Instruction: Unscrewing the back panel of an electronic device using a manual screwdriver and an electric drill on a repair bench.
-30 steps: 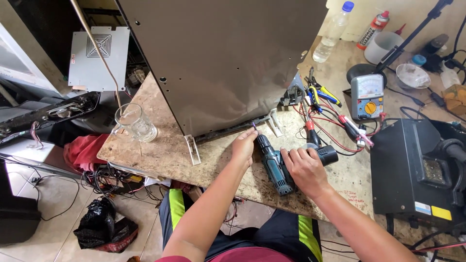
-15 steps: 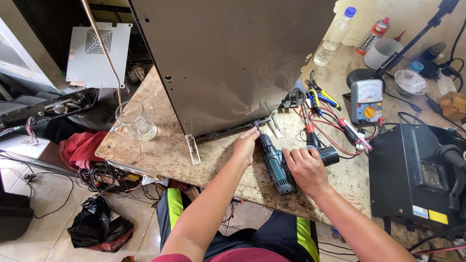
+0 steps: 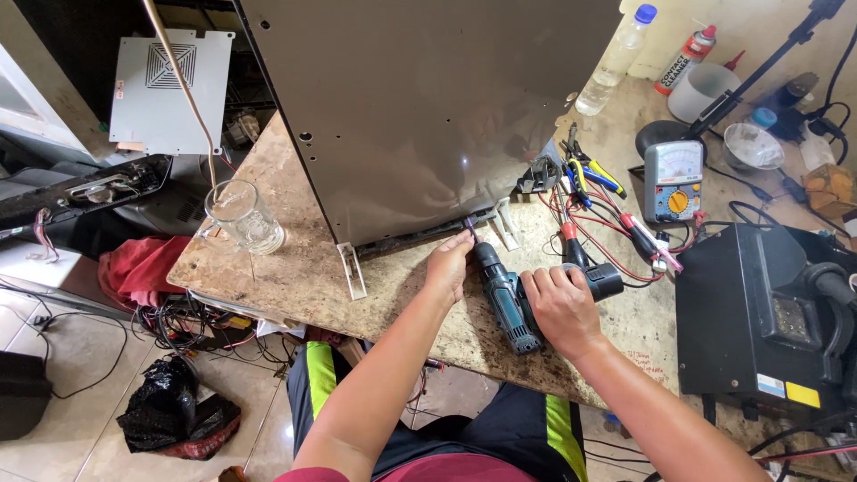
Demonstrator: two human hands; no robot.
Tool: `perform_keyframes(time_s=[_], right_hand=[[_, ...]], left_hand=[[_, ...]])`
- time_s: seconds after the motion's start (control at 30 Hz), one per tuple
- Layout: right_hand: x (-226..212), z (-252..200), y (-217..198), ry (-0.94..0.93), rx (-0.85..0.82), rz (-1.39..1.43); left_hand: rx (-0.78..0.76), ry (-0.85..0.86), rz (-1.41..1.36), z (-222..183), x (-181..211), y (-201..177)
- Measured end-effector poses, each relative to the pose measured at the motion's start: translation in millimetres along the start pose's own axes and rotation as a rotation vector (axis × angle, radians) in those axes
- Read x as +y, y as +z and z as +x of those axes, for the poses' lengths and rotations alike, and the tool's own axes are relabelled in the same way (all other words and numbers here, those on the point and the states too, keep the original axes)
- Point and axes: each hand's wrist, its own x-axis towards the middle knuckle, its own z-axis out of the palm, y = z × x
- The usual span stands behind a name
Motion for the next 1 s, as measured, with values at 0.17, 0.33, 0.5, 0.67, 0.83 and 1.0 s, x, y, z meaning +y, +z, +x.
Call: perform_keyframes(time_s=[0.17, 0.33, 0.5, 0.67, 0.83, 1.0], right_hand=[[-3.3, -1.9, -1.4, 0.029, 0.007, -0.022], [-3.7, -2.7, -3.6, 0.03, -0.003, -0.028], [-4.5, -2.9, -4.6, 0.034, -0.002, -0.025], [-5.2, -2.4, -8.4, 0.032, 0.024, -0.032], [-5.8, -4.7, -33.7, 0.036, 0.047, -0.035], [-8.0, -33.2, -49.1, 0.043, 0.042, 0.032]], left_hand=[[-0.004, -0.016, 0.005, 11.4, -8.6, -0.7], [-0.022, -0.03, -0.005, 28.2, -23.3, -4.4], [-0.034, -0.034, -0.022, 33.0, -24.1, -4.6], [-0.061, -0.052, -0.032, 36.0, -25.4, -6.2], [-0.111, -0.073, -0.093, 34.9, -21.5, -5.8], [-0.166, -0.15, -0.222, -12.3, 10.8, 1.7]])
